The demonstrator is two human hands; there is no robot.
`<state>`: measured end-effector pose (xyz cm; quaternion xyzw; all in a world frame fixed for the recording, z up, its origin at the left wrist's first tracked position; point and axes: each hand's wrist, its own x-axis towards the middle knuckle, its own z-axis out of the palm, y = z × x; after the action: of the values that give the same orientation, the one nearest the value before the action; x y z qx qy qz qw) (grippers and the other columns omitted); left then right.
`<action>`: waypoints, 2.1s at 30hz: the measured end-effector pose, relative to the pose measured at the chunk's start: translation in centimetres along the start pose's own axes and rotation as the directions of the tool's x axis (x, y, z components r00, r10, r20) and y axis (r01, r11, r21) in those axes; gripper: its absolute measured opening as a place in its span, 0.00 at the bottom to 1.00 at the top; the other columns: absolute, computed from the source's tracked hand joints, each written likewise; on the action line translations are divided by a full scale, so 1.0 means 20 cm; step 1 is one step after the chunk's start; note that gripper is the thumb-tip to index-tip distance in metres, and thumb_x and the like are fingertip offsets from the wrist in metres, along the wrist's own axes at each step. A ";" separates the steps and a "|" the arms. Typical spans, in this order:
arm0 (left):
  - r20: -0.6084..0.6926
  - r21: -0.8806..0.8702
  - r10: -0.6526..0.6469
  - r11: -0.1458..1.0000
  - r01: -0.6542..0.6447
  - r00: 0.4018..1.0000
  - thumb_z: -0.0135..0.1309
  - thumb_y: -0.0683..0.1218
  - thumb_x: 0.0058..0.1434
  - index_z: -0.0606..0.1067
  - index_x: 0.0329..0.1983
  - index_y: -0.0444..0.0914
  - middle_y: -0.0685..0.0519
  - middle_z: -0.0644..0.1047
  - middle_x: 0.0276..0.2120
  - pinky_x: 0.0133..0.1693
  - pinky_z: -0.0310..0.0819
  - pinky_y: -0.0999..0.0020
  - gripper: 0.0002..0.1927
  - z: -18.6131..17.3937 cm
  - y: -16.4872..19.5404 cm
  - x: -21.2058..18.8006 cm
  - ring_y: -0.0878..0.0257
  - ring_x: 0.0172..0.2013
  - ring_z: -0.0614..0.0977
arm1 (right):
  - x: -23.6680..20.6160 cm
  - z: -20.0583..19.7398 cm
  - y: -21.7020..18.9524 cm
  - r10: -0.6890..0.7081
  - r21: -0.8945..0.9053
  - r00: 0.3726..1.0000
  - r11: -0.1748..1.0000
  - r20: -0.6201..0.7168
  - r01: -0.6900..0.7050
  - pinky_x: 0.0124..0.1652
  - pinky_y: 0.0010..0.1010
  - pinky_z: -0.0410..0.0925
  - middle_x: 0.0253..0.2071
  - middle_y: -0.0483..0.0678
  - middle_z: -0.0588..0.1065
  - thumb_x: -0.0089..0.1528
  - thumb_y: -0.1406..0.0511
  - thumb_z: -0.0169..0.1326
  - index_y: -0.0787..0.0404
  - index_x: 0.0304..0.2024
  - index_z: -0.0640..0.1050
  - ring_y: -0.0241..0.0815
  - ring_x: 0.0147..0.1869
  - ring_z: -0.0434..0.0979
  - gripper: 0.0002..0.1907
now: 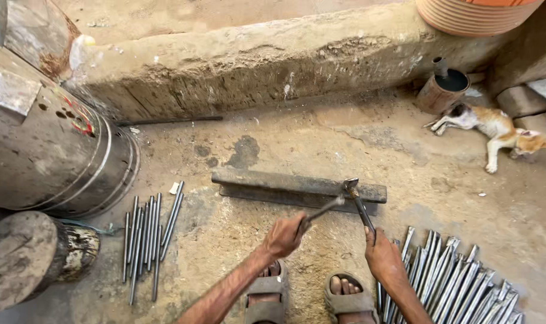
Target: The person sits on the ground and repeatedly hammers metal rods on a wooden block to shape their ends. They pick up rods from a pile, strike them with a hammer, and place the finished pieces aside.
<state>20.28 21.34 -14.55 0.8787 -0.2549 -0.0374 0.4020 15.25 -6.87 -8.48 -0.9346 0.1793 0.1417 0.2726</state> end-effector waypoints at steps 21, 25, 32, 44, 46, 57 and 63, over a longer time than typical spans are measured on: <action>0.144 0.027 -0.270 0.963 0.269 0.952 0.34 0.58 0.77 0.67 0.41 0.40 0.59 0.63 0.15 0.11 0.58 0.60 0.20 0.01 0.15 0.22 0.68 0.12 0.60 | 0.36 0.14 0.45 0.173 0.247 0.977 0.948 0.126 -0.200 0.25 0.40 0.66 0.26 0.48 0.69 0.74 0.47 0.30 0.57 0.54 0.75 0.44 0.24 0.66 0.28; 0.138 0.209 -0.254 0.952 0.222 0.957 0.38 0.57 0.76 0.67 0.42 0.36 0.47 0.72 0.16 0.19 0.68 0.49 0.20 0.01 0.11 0.43 0.51 0.16 0.73 | 0.35 0.07 0.52 0.126 0.295 0.992 0.947 0.020 -0.127 0.22 0.33 0.64 0.22 0.47 0.70 0.75 0.46 0.31 0.64 0.49 0.77 0.38 0.21 0.67 0.33; 0.124 0.301 -0.229 0.936 0.183 0.965 0.43 0.55 0.73 0.70 0.39 0.34 0.39 0.76 0.21 0.30 0.74 0.42 0.19 0.13 0.05 0.53 0.38 0.26 0.80 | 0.31 -0.03 0.41 0.097 0.095 0.989 0.990 0.108 -0.108 0.19 0.36 0.61 0.22 0.50 0.73 0.73 0.47 0.29 0.58 0.52 0.74 0.43 0.21 0.69 0.28; 0.126 0.296 -0.236 0.936 0.190 0.964 0.43 0.55 0.74 0.71 0.38 0.34 0.38 0.77 0.23 0.32 0.74 0.41 0.19 0.12 0.08 0.51 0.37 0.28 0.80 | 0.13 -0.31 0.29 -0.047 0.407 0.990 0.908 -0.132 0.097 0.17 0.31 0.61 0.23 0.45 0.68 0.74 0.47 0.30 0.63 0.44 0.73 0.36 0.20 0.63 0.29; 0.152 0.290 -0.255 0.935 0.204 0.955 0.42 0.55 0.74 0.71 0.38 0.33 0.38 0.77 0.23 0.32 0.74 0.42 0.20 0.11 0.08 0.49 0.38 0.27 0.81 | 0.10 -0.26 0.22 -0.057 0.428 0.975 0.892 -0.214 0.146 0.14 0.33 0.61 0.22 0.46 0.67 0.73 0.47 0.30 0.62 0.46 0.72 0.36 0.18 0.62 0.28; 0.090 0.261 -0.209 0.949 0.179 0.974 0.45 0.53 0.73 0.72 0.38 0.33 0.37 0.77 0.25 0.32 0.74 0.41 0.18 0.07 0.02 0.46 0.36 0.28 0.80 | 0.06 -0.16 0.09 -0.062 0.212 0.995 0.974 -0.076 0.077 0.10 0.39 0.60 0.14 0.46 0.64 0.71 0.45 0.27 0.60 0.47 0.73 0.38 0.12 0.60 0.31; 0.043 0.265 -0.166 0.953 0.149 0.985 0.46 0.52 0.71 0.73 0.35 0.34 0.38 0.77 0.24 0.31 0.75 0.42 0.17 0.05 0.00 0.44 0.37 0.28 0.81 | 0.05 -0.04 0.06 -0.044 0.068 0.996 0.996 -0.073 0.049 0.15 0.43 0.63 0.13 0.49 0.68 0.70 0.44 0.31 0.62 0.50 0.71 0.45 0.13 0.68 0.30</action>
<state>27.62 16.51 -14.02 0.9398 -0.1997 -0.0637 0.2700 15.82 -8.43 -8.76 -0.9328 0.1719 0.0956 0.3019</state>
